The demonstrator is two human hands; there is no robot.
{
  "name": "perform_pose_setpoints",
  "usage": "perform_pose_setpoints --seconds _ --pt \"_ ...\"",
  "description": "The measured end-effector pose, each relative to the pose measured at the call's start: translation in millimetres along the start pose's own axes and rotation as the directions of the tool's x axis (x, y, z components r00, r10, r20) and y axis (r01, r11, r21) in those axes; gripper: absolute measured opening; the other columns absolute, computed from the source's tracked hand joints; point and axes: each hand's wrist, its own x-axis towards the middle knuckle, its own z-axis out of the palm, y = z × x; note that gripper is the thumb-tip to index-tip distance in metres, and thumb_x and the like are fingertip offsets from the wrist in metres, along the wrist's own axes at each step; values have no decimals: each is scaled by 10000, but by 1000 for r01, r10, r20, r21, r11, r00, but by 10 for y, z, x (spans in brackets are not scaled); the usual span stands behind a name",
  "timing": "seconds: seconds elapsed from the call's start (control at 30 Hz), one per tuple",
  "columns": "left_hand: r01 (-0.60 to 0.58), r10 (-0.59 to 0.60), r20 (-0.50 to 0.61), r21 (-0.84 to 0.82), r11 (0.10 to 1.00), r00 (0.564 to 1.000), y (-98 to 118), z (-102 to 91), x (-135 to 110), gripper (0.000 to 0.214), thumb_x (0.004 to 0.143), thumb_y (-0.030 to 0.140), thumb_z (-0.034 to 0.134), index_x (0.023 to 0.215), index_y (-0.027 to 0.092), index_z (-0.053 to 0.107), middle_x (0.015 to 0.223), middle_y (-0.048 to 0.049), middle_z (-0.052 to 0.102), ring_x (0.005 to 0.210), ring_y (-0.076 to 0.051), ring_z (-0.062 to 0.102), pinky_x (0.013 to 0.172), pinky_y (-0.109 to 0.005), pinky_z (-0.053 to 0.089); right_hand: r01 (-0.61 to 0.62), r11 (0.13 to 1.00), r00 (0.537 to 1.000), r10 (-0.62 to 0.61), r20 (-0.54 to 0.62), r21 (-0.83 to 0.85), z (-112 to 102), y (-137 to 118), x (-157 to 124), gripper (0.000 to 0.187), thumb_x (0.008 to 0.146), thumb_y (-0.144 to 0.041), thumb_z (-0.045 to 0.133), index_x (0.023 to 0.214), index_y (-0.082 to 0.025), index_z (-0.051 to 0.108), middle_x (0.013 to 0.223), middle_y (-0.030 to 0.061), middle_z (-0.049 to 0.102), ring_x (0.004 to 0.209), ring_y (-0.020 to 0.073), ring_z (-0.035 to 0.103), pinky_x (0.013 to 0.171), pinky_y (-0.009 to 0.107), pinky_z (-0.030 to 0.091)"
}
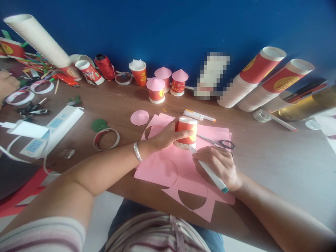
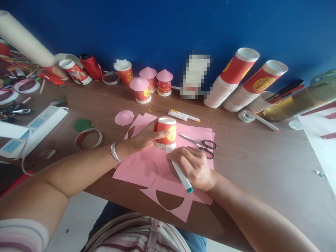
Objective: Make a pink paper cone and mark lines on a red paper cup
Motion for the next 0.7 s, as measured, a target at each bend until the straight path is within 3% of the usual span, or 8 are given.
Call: perform_pose_setpoints --seconds 0.6,0.7 --pt "-15 15 14 -13 1000 1000 6 13 8 380 841 404 846 1062 169 646 946 -42 682 856 -158 655 760 -282 533 -10 1000 999 10 42 21 -27 -3 33 344 946 -44 622 1256 -194 632 867 21 717 670 140 661 605 257 534" --pt "-10 10 12 -11 1000 1000 1 9 5 387 840 410 848 1071 171 649 943 -40 687 850 -159 659 764 -290 533 -6 1000 1000 6 21 16 -16 -4 22 326 928 -25 640 1211 -186 638 858 19 715 665 138 653 612 260 537"
